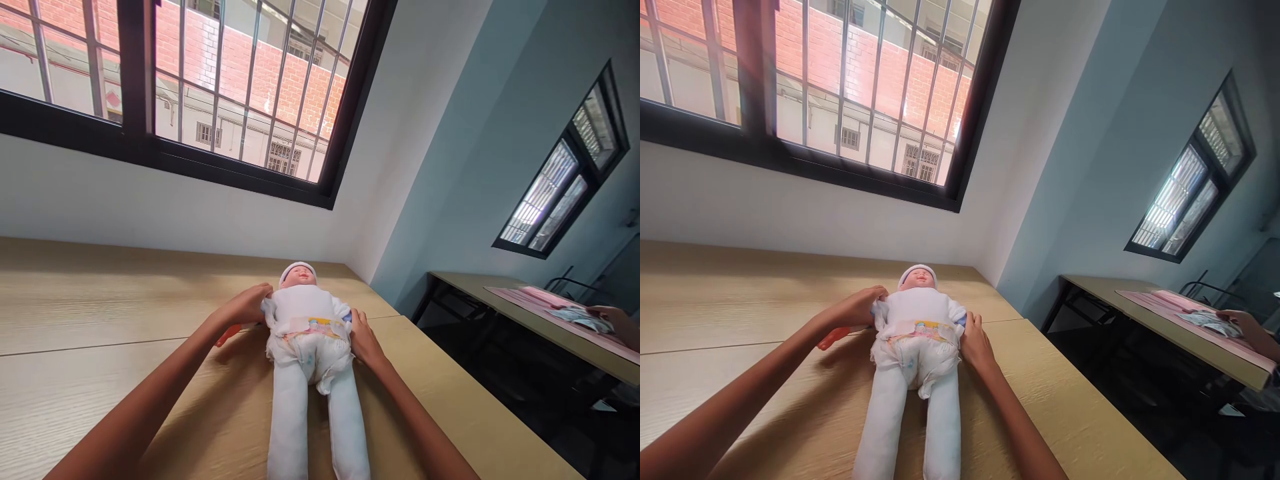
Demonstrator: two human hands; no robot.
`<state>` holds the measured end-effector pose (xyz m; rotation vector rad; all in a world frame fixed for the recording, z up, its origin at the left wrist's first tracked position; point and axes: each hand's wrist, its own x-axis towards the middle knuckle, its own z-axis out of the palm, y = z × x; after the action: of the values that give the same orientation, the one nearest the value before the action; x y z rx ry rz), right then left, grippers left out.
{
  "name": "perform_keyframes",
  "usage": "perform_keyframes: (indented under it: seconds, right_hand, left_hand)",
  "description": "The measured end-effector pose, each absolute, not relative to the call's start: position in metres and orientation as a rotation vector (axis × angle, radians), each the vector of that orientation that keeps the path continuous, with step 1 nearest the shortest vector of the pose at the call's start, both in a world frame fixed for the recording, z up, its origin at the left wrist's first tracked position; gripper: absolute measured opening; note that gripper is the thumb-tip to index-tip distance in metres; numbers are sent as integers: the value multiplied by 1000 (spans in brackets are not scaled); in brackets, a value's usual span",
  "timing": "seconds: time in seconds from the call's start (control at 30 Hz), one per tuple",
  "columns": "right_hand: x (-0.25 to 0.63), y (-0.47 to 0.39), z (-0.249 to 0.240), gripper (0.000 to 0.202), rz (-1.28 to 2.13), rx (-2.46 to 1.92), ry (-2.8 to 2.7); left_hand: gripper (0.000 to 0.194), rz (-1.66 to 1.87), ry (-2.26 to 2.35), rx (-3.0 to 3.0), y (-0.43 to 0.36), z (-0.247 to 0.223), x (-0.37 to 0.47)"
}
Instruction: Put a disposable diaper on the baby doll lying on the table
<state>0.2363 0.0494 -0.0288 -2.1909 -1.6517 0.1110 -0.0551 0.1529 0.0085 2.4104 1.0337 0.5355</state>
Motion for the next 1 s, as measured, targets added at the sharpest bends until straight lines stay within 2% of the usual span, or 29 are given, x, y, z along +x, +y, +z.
perform_keyframes:
  seconds: [0.2,0.67,1.0]
  right_hand:
    - [234,33,-20,33,62,-2227,-1725]
    - [241,-36,-18,59,53,-2181,-1836]
    - [243,-45,-34,40,137,-2016,-1794]
  left_hand:
    - [35,350,1097,2422,145,25,-59]
    - [27,-23,1059,2476,124,58,-67]
    - [25,-37,1108,2506,101,58,-64]
